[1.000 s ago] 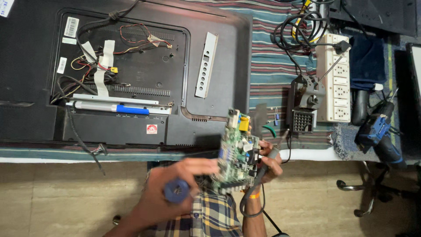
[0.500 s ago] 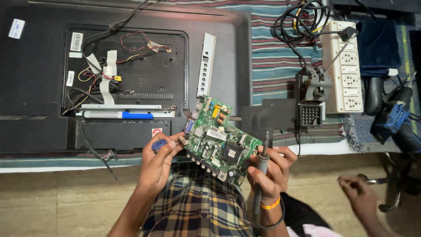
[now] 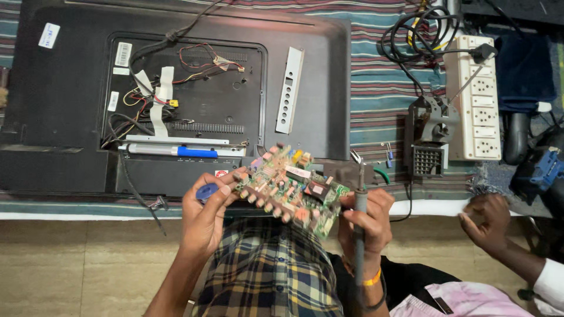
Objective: The person works on a television mainboard at a repair bench. They hold the green circuit board against a metal bracket, use a soldering iron with solder from a spool to work on board connections, use a desoldering pump, and turn the board over to continue soldering and adjusting components on both sides.
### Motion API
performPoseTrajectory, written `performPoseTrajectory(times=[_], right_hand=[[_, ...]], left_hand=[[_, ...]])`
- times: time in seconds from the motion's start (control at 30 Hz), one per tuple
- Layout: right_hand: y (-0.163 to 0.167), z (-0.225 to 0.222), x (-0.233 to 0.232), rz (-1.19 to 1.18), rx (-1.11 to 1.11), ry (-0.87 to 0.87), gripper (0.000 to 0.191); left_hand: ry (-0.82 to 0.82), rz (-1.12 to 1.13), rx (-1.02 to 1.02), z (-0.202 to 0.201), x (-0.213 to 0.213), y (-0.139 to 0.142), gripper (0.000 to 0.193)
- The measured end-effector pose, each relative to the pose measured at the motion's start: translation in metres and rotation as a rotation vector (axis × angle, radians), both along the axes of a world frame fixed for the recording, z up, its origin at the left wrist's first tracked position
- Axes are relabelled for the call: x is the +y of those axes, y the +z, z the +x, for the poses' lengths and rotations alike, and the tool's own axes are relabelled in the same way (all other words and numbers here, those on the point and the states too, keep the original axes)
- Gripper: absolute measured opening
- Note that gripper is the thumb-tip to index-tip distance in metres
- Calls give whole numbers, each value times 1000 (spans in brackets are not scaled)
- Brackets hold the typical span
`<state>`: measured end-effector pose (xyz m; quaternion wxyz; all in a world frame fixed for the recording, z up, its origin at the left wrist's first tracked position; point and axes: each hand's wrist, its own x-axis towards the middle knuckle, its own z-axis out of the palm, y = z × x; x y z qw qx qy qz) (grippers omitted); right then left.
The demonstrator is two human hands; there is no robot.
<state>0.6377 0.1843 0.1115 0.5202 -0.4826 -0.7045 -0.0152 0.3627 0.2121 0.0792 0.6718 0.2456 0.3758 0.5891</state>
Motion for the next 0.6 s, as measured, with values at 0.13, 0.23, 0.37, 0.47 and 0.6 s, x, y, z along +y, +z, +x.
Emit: performPoseTrajectory(times=[0.13,0.23,0.37,0.47,0.6], right_hand=[[-8,-9,-4,-56,440,208,35],[-9,-15,-15,-213,707,205,39],[-16,-17,-8,-481,682,-137,49],[-26,-23,10,-526,531,-166,45],[-30,-34,20,-448,132,-293,39]], left_hand=[[-8,236,167,-7,-6,22,5],[-6,288,260,-9,-11,30,4],[16,114,186,-2,-6,16,4],[40,10,183,7,4,-8,4],[75,-21,176,9,9,-30,4]])
